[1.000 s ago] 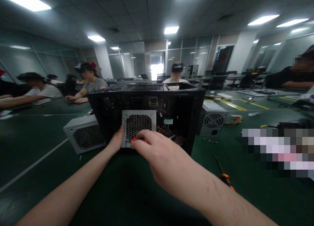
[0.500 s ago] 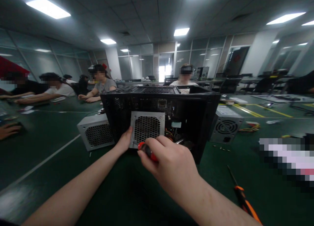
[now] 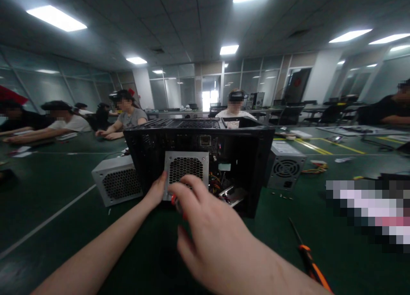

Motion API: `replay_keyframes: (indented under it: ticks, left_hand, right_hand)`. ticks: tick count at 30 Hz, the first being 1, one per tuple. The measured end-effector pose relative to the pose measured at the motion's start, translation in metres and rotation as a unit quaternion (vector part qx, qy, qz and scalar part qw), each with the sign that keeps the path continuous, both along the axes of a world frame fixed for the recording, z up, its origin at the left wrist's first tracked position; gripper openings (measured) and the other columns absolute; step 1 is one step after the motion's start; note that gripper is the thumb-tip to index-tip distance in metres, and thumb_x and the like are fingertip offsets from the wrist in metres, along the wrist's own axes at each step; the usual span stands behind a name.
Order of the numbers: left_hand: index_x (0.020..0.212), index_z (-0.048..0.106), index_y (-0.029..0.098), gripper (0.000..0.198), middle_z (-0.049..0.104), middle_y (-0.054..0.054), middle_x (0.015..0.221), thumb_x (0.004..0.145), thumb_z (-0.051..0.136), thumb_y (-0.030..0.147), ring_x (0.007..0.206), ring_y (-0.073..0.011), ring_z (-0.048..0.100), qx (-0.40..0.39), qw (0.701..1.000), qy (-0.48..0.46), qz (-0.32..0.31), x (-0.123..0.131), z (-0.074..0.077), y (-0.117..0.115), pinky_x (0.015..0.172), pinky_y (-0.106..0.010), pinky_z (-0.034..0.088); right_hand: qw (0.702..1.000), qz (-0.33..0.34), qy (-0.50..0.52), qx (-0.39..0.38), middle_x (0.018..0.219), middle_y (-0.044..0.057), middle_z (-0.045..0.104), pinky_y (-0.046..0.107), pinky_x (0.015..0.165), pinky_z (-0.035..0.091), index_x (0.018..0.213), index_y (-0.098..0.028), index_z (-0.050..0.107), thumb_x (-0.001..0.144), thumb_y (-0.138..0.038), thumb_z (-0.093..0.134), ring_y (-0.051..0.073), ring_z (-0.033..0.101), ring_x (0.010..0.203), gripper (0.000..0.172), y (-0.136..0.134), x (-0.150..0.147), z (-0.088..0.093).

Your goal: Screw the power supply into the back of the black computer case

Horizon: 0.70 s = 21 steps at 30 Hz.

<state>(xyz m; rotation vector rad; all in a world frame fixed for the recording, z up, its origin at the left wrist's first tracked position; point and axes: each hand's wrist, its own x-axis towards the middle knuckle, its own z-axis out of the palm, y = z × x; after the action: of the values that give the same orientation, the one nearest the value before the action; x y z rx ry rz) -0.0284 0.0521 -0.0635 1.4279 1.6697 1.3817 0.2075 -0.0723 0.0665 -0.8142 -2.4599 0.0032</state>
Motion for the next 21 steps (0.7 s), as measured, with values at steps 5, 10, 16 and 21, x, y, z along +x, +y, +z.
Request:
replay_keyframes:
  ticks: [5,10,16,21]
  left_hand:
    - [0.115,0.058,0.013,0.066,0.059,-0.015,0.123,0.085,0.024,0.062,0.122,-0.0245,0.049,-0.001,1.000,0.011,-0.004,0.001,0.002,-0.001,0.106,-0.037,0.032]
    - [0.118,0.056,0.009,0.072,0.056,-0.017,0.126,0.084,0.022,0.064,0.124,-0.0252,0.047,-0.008,1.000,0.020,-0.010,0.002,0.005,-0.002,0.108,-0.038,0.030]
    - [0.119,0.056,0.011,0.071,0.057,-0.016,0.126,0.085,0.024,0.063,0.125,-0.0248,0.046,-0.011,1.000,0.006,0.008,0.001,0.000,0.001,0.107,-0.038,0.030]
    - [0.119,0.056,0.010,0.072,0.056,-0.016,0.128,0.085,0.023,0.064,0.126,-0.0255,0.046,-0.003,1.000,0.018,0.008,0.000,-0.002,0.003,0.107,-0.037,0.030]
  right_hand:
    - [0.991,0.070,-0.105,0.042,0.126,0.010,0.054,0.033,0.073,0.055,0.123,-0.022,0.043,0.064,-0.005,0.050,0.023,0.062,0.096,0.062,-0.014,-0.009,-0.012]
    - [0.980,0.094,-0.162,0.064,0.120,0.013,0.058,0.033,0.062,0.056,0.111,-0.018,0.051,0.066,-0.012,0.057,0.025,0.063,0.087,0.046,-0.011,-0.011,-0.013]
    - [0.982,0.090,-0.165,0.027,0.125,0.012,0.055,0.032,0.070,0.055,0.114,-0.018,0.049,0.064,-0.012,0.059,0.024,0.062,0.094,0.051,-0.010,-0.008,-0.012]
    - [0.988,0.073,-0.136,-0.007,0.126,0.007,0.055,0.030,0.077,0.054,0.115,-0.020,0.050,0.073,-0.003,0.049,0.020,0.062,0.100,0.046,-0.010,-0.004,-0.006]
